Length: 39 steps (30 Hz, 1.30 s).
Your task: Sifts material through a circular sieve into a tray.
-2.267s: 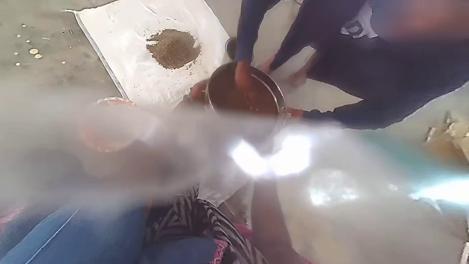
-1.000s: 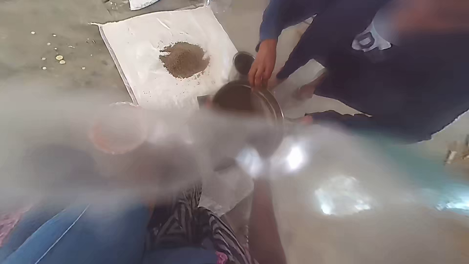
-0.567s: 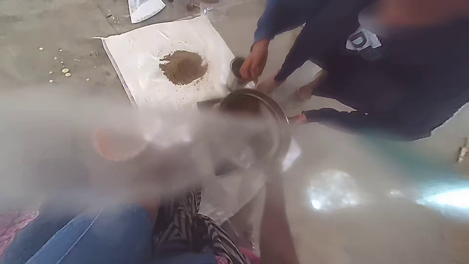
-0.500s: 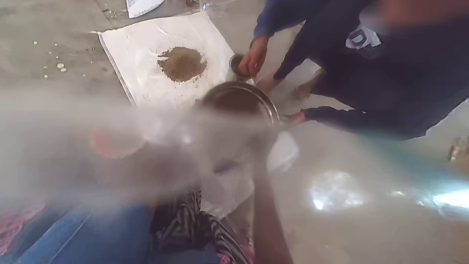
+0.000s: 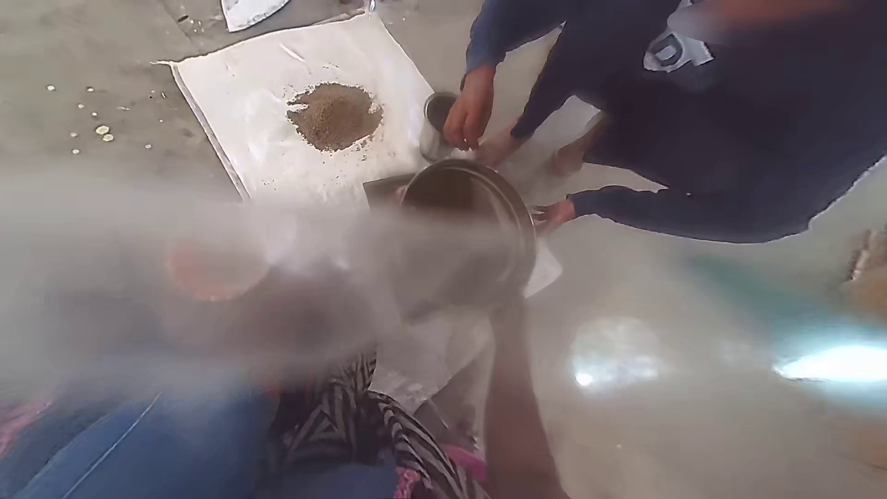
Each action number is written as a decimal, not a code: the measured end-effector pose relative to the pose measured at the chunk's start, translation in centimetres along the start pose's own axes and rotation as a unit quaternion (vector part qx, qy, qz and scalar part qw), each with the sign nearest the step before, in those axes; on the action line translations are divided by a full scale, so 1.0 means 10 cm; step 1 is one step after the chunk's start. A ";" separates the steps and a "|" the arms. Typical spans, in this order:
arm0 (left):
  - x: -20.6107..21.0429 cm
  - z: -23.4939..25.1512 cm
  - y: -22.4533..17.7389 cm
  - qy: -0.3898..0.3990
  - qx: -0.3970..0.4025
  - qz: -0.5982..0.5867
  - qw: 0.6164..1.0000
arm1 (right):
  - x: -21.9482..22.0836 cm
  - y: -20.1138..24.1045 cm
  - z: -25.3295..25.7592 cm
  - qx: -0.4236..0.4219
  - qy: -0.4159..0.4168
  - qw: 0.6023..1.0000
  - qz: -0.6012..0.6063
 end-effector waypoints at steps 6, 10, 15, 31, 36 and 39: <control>-0.41 0.05 -0.01 -0.071 -0.078 -0.027 0.994 | 0.54 0.06 -0.31 -0.014 0.050 0.997 -0.054; 0.04 0.09 0.02 -0.031 -0.011 -0.007 0.999 | -0.16 0.04 0.15 -0.022 0.008 1.000 -0.008; -0.36 0.13 0.01 -0.068 -0.080 0.007 0.994 | 0.44 -0.07 -0.08 0.013 0.041 0.996 -0.074; -0.07 0.26 0.00 -0.028 -0.046 0.037 0.998 | 0.02 0.22 0.16 -0.013 0.016 0.998 -0.059; -0.08 0.19 0.07 -0.031 -0.049 0.032 0.998 | 0.11 0.24 0.13 -0.020 0.035 0.999 -0.035; 0.13 0.16 0.11 -0.022 -0.054 -0.030 0.998 | -0.22 0.20 0.31 0.000 -0.003 1.000 0.020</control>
Point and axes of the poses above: each hand's wrist, its own z-axis towards the middle knuckle, its own x-axis out of the palm, y = z × x, the point moved 6 cm from there along z, towards the middle knuckle, and after that the axes turned 6 degrees about z, right-handed, at the moved point
